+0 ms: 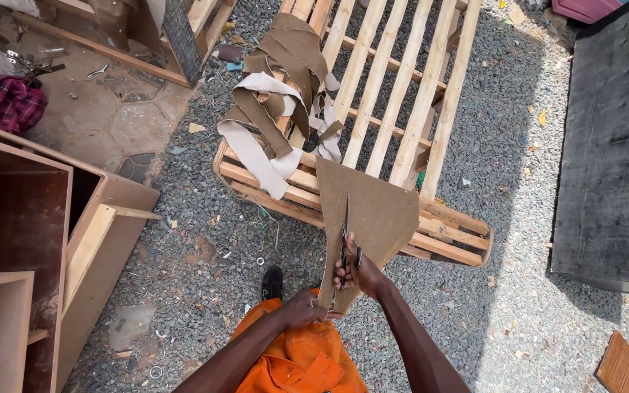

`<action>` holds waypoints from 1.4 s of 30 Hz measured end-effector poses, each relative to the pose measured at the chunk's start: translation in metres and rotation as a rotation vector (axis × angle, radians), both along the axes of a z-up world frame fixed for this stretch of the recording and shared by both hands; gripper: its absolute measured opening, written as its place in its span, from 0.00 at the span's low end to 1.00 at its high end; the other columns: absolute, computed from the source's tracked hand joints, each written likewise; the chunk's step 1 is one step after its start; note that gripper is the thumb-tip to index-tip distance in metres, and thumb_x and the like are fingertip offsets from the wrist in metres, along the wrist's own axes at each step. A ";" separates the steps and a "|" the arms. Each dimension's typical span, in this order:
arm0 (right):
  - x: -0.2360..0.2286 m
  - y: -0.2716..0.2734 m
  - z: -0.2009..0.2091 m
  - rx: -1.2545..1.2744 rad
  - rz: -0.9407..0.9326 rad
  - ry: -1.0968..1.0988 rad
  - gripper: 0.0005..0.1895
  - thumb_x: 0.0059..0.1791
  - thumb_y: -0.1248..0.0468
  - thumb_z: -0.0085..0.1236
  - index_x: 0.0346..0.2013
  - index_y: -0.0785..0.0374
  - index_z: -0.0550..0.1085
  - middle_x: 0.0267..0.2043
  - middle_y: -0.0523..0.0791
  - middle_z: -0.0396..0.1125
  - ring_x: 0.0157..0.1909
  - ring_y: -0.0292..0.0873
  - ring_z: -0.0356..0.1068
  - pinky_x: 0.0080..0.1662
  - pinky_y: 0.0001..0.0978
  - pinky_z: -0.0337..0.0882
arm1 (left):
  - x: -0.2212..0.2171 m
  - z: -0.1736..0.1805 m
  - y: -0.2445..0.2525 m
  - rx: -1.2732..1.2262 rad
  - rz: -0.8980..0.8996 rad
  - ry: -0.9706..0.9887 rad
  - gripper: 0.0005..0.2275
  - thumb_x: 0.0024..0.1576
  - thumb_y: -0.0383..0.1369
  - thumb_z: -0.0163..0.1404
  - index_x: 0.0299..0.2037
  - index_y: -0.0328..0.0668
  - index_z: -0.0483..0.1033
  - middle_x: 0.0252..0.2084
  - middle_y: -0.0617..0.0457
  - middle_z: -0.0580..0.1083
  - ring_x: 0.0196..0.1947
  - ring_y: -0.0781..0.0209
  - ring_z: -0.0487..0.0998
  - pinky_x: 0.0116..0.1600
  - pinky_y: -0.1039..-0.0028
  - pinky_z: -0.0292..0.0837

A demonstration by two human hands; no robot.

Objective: Cutting strips of brown upholstery fabric using scissors on a wooden furniture frame.

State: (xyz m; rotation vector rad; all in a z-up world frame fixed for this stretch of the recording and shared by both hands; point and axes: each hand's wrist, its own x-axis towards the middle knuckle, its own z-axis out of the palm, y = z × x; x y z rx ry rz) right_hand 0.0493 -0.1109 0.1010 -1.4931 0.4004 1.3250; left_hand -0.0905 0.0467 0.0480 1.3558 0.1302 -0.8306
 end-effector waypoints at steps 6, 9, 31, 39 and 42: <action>0.009 0.011 0.001 -0.185 -0.242 -0.138 0.32 0.47 0.32 0.55 0.20 0.53 0.60 0.15 0.37 0.47 0.17 0.37 0.50 0.24 0.31 0.55 | -0.003 -0.025 -0.006 0.148 -0.173 -0.001 0.18 0.53 0.39 0.52 0.15 0.49 0.58 0.16 0.59 0.54 0.16 0.68 0.49 0.27 0.68 0.44; 0.017 0.009 0.004 -0.149 -0.146 -0.161 0.34 0.47 0.28 0.45 0.22 0.56 0.64 0.15 0.40 0.55 0.18 0.40 0.61 0.27 0.33 0.64 | 0.002 -0.006 -0.005 0.143 -0.199 -0.013 0.20 0.53 0.37 0.51 0.12 0.47 0.56 0.14 0.58 0.53 0.15 0.68 0.49 0.27 0.66 0.43; 0.056 0.022 0.006 -0.149 -0.151 -0.294 0.31 0.50 0.35 0.53 0.21 0.58 0.64 0.14 0.40 0.51 0.17 0.39 0.54 0.28 0.34 0.56 | 0.007 -0.052 -0.011 0.362 -0.362 -0.166 0.13 0.55 0.41 0.55 0.34 0.51 0.61 0.33 0.57 0.61 0.31 0.62 0.61 0.35 0.66 0.55; 0.049 0.000 -0.021 -0.071 -0.229 -0.255 0.33 0.49 0.33 0.59 0.29 0.62 0.70 0.18 0.40 0.56 0.20 0.41 0.67 0.26 0.32 0.71 | 0.112 -0.027 0.031 0.629 0.151 -0.213 0.33 0.60 0.36 0.56 0.72 0.39 0.51 0.76 0.34 0.48 0.72 0.32 0.59 0.57 0.52 0.80; 0.049 0.001 -0.014 -0.063 -0.199 -0.241 0.34 0.50 0.33 0.58 0.28 0.62 0.69 0.18 0.40 0.55 0.19 0.40 0.67 0.26 0.31 0.72 | 0.159 -0.041 0.023 0.530 0.331 -0.282 0.41 0.57 0.35 0.60 0.76 0.42 0.44 0.75 0.36 0.48 0.74 0.31 0.52 0.66 0.41 0.71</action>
